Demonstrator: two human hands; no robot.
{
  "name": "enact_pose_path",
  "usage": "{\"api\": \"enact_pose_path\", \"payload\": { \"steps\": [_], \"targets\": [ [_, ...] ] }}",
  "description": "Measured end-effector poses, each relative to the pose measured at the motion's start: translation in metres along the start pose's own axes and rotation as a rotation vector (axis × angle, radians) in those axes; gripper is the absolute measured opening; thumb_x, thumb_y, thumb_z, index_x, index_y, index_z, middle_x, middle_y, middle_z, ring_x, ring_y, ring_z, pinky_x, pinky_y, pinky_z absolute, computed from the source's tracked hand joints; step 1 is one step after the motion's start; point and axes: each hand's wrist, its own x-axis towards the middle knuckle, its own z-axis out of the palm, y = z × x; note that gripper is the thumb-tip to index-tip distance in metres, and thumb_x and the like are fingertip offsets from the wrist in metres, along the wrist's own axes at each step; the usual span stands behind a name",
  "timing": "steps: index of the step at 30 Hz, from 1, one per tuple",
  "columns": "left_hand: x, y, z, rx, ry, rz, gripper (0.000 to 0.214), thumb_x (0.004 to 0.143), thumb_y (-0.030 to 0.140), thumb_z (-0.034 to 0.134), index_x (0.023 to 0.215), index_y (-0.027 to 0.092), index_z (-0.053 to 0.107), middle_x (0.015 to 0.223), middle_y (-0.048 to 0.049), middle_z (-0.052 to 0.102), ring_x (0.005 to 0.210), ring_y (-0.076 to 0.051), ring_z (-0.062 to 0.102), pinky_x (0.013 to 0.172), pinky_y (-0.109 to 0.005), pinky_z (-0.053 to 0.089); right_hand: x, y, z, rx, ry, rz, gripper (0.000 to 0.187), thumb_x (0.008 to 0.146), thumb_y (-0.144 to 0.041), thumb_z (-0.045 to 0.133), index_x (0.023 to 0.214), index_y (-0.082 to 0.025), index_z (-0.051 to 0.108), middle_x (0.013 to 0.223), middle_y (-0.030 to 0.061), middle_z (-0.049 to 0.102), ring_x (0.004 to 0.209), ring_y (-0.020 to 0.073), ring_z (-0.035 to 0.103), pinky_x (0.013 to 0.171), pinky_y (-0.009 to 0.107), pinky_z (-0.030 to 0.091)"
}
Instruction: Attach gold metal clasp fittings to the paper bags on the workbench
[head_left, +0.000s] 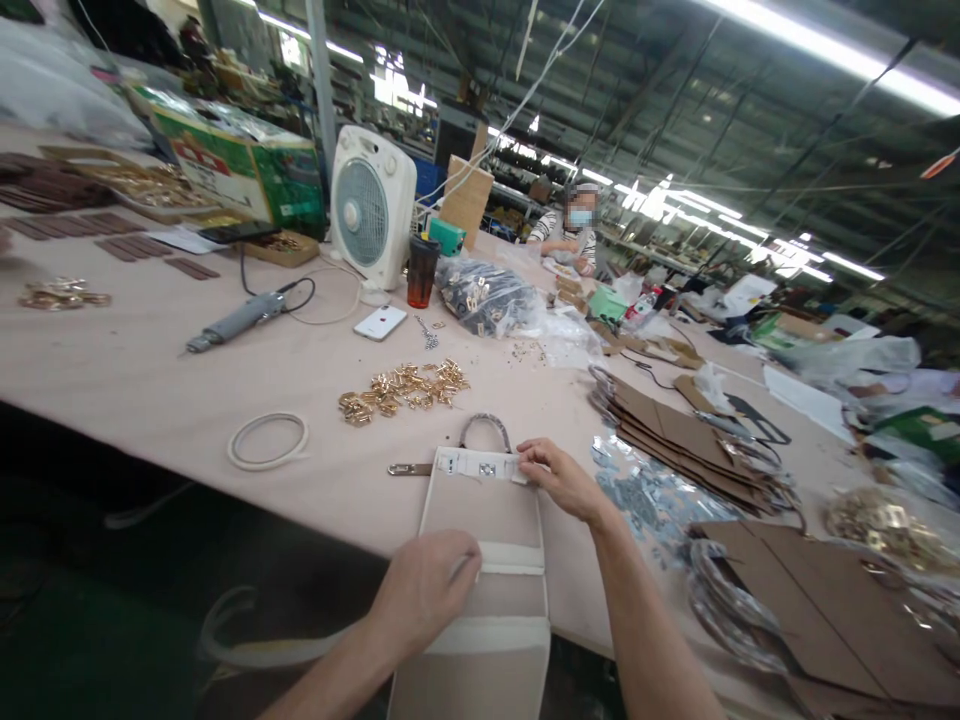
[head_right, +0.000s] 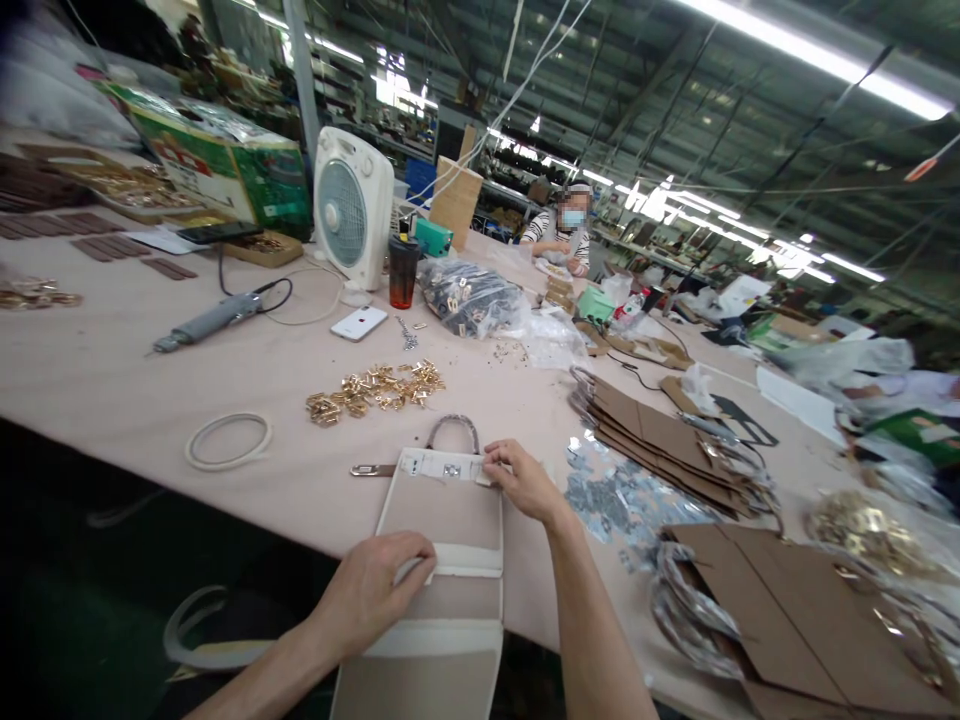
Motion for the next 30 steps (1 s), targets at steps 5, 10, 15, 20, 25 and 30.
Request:
{"api": "enact_pose_path", "payload": {
  "steps": [5,10,15,20,25,30],
  "targets": [
    [0.000,-0.003,0.001,-0.031,0.005,0.001,0.022,0.099,0.028,0.052,0.093,0.025,0.073,0.094,-0.0023,0.077,0.092,-0.022,0.072,0.083,-0.031,0.049,0.005,0.001,0.001,-0.014,-0.013,-0.026,0.023,0.098,-0.038,0.059,0.086,-0.020,0.067,0.116,0.0091,0.066,0.112,0.0228,0.061,0.104,0.041,0.045],
    [-0.001,-0.003,0.000,-0.065,0.006,-0.006,0.022,0.099,0.028,0.053,0.093,0.025,0.074,0.095,-0.0020,0.077,0.092,-0.022,0.071,0.085,-0.030,0.049,0.006,0.002,0.003,-0.021,-0.030,-0.017,0.020,0.097,-0.035,0.059,0.086,-0.021,0.067,0.112,0.0078,0.067,0.110,0.0228,0.061,0.103,0.040,0.044],
    [0.000,-0.004,-0.002,-0.138,0.016,-0.009,0.024,0.100,0.030,0.052,0.096,0.025,0.075,0.098,-0.0010,0.078,0.095,-0.021,0.071,0.088,-0.029,0.048,0.002,0.011,0.007,0.003,-0.011,0.005,0.020,0.088,-0.038,0.070,0.101,-0.023,0.067,0.108,0.0052,0.068,0.100,0.0222,0.061,0.093,0.036,0.047],
    [-0.001,-0.007,-0.006,-0.262,-0.015,-0.012,0.028,0.100,0.037,0.054,0.104,0.026,0.078,0.107,-0.0012,0.079,0.102,-0.021,0.071,0.095,-0.028,0.049,0.006,0.021,0.010,0.160,-0.023,0.117,0.052,0.077,-0.039,0.082,0.122,-0.023,0.062,0.107,0.0028,0.069,0.089,0.0196,0.063,0.080,0.032,0.049],
    [-0.001,-0.010,-0.016,-0.332,-0.084,-0.070,0.051,0.094,0.034,0.061,0.144,0.024,0.062,0.106,-0.0022,0.078,0.103,-0.022,0.070,0.098,-0.031,0.049,0.016,0.028,0.012,0.242,0.012,0.231,0.045,0.071,-0.047,0.084,0.103,-0.018,0.071,0.087,0.0006,0.070,0.074,0.0162,0.058,0.068,0.028,0.044],
    [-0.004,-0.016,-0.021,-0.414,-0.130,-0.043,0.065,0.092,0.026,0.057,0.156,0.021,0.045,0.111,-0.0031,0.074,0.100,-0.019,0.067,0.097,-0.030,0.048,0.016,0.034,0.020,0.332,0.082,0.291,0.045,0.071,-0.053,0.083,0.098,-0.018,0.074,0.078,-0.0006,0.070,0.068,0.0149,0.056,0.064,0.027,0.042]
  ]
}}
